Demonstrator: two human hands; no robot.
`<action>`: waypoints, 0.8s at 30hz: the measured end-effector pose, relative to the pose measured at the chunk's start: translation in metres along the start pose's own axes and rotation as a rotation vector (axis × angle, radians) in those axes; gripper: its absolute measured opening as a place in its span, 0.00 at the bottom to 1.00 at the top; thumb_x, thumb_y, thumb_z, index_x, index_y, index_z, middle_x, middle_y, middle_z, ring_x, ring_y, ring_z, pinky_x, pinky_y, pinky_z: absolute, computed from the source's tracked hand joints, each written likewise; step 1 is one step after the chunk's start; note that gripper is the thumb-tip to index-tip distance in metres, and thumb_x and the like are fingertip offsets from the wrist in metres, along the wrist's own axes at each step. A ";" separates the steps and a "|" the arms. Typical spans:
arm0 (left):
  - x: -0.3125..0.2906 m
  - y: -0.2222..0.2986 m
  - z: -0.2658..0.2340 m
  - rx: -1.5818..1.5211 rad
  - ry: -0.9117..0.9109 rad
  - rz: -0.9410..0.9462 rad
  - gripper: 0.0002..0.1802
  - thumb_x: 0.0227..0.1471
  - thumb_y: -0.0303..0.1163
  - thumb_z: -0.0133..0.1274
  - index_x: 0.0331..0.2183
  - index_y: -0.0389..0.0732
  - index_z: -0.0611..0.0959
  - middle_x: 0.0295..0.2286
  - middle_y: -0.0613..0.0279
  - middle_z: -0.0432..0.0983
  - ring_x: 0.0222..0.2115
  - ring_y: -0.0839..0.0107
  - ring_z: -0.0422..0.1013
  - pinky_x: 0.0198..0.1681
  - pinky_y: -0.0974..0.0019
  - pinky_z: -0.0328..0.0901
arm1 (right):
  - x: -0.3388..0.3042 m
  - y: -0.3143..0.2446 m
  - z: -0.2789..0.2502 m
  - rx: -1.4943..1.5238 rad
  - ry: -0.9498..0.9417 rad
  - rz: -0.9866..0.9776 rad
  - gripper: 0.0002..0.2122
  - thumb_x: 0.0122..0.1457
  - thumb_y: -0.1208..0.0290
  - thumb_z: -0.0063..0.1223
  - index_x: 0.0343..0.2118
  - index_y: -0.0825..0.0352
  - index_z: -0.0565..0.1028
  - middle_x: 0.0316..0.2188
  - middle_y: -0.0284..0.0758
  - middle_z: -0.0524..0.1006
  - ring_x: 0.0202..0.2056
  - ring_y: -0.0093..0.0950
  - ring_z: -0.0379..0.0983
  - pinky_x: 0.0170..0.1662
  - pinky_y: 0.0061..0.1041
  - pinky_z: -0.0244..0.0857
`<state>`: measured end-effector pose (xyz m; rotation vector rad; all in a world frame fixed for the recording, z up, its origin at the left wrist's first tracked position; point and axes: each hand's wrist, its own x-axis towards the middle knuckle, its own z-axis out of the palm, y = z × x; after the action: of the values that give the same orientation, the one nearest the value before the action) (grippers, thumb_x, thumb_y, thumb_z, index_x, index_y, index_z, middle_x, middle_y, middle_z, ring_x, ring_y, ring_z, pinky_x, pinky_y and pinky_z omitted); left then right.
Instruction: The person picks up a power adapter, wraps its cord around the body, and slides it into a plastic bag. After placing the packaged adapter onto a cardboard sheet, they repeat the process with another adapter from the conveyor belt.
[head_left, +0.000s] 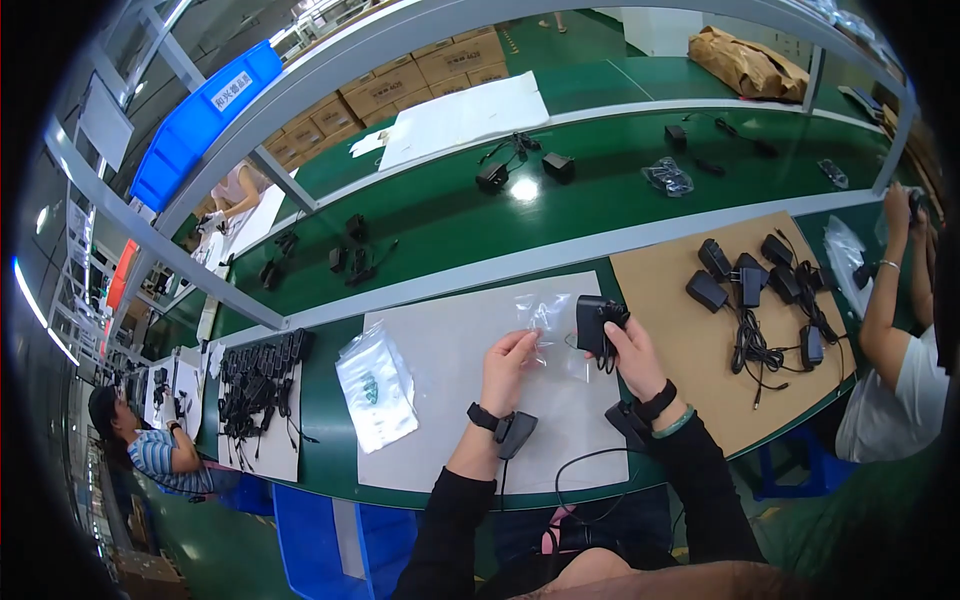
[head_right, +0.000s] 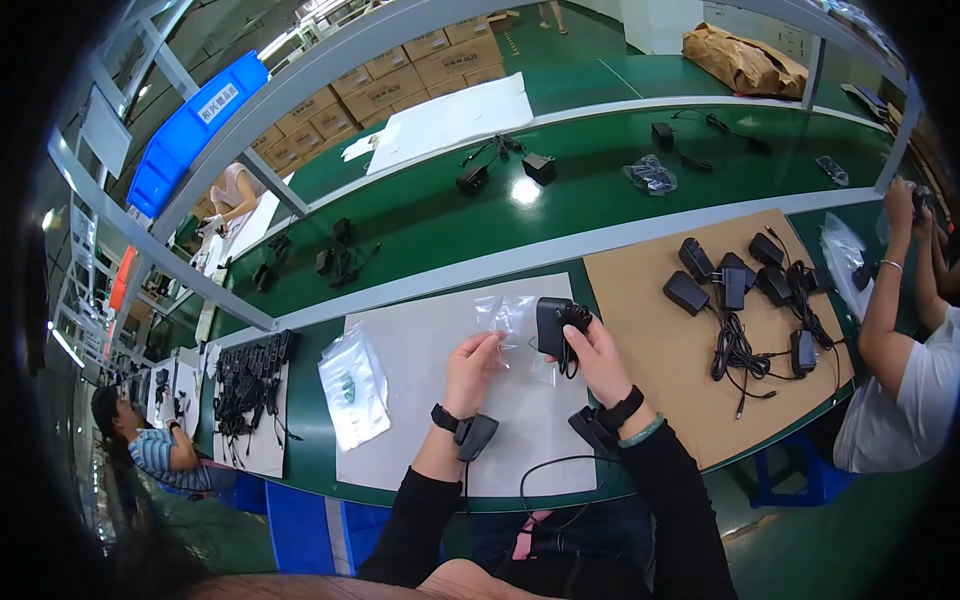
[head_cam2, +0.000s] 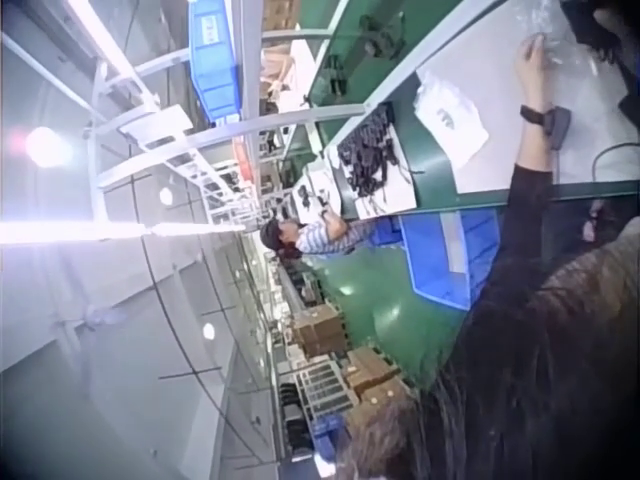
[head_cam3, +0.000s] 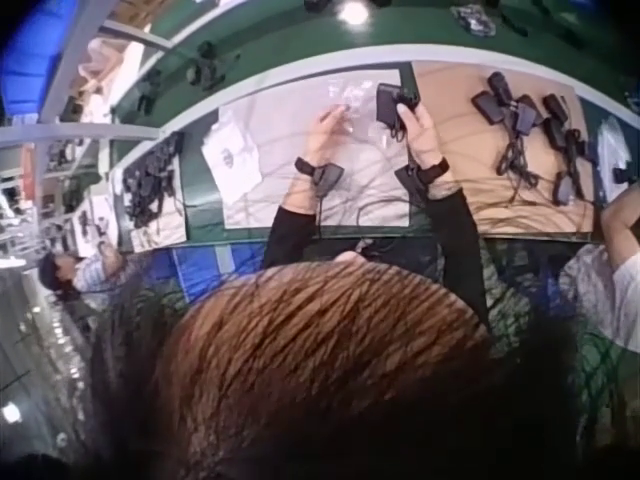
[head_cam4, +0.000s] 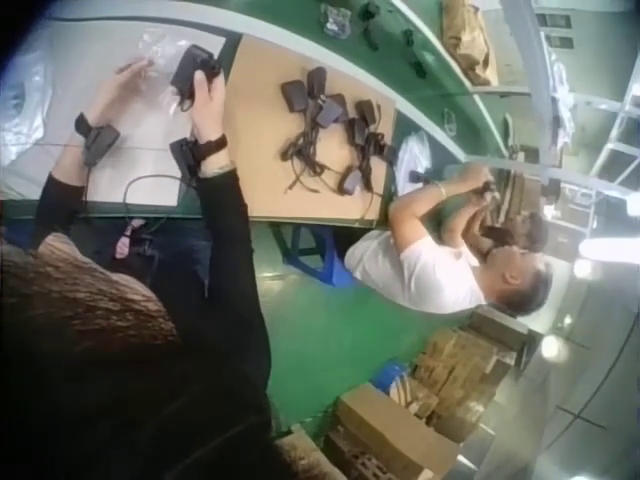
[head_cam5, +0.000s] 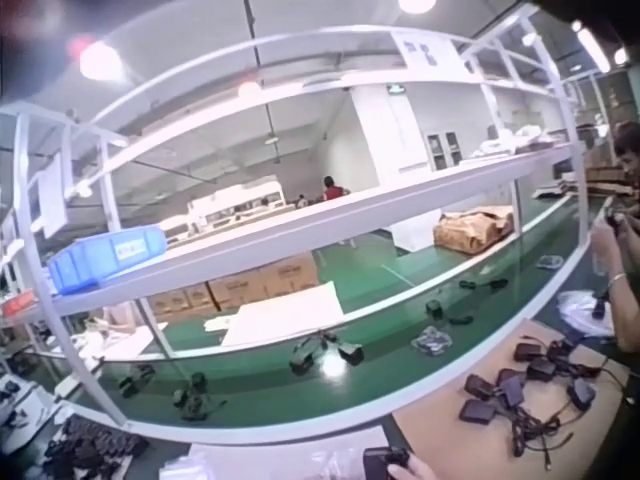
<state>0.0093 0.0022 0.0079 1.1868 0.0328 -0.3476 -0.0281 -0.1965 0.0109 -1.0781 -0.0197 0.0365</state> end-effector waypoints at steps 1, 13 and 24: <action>0.000 -0.002 -0.003 0.064 0.049 0.052 0.07 0.51 0.31 0.50 0.33 0.39 0.74 0.26 0.66 0.70 0.26 0.76 0.65 0.29 0.75 0.60 | -0.004 -0.005 0.003 0.014 -0.064 -0.048 0.17 0.60 0.73 0.38 0.52 0.71 0.60 0.44 0.43 0.70 0.40 0.32 0.72 0.35 0.26 0.71; 0.000 0.006 -0.008 0.662 -0.046 0.373 0.11 0.47 0.23 0.51 0.22 0.42 0.65 0.20 0.72 0.62 0.22 0.81 0.60 0.26 0.77 0.58 | -0.009 -0.012 0.009 -0.185 -0.263 0.042 0.22 0.56 0.75 0.44 0.54 0.70 0.58 0.43 0.36 0.69 0.36 0.24 0.71 0.35 0.22 0.69; -0.008 0.003 0.003 0.615 0.187 0.469 0.06 0.50 0.26 0.49 0.28 0.41 0.68 0.22 0.71 0.65 0.20 0.83 0.60 0.23 0.79 0.57 | -0.022 -0.016 0.018 -0.106 -0.101 -0.104 0.19 0.58 0.73 0.40 0.52 0.70 0.60 0.42 0.37 0.70 0.34 0.26 0.72 0.32 0.19 0.68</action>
<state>0.0017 0.0026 0.0134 1.7819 -0.2005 0.1881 -0.0506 -0.1890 0.0339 -1.1794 -0.1707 -0.0041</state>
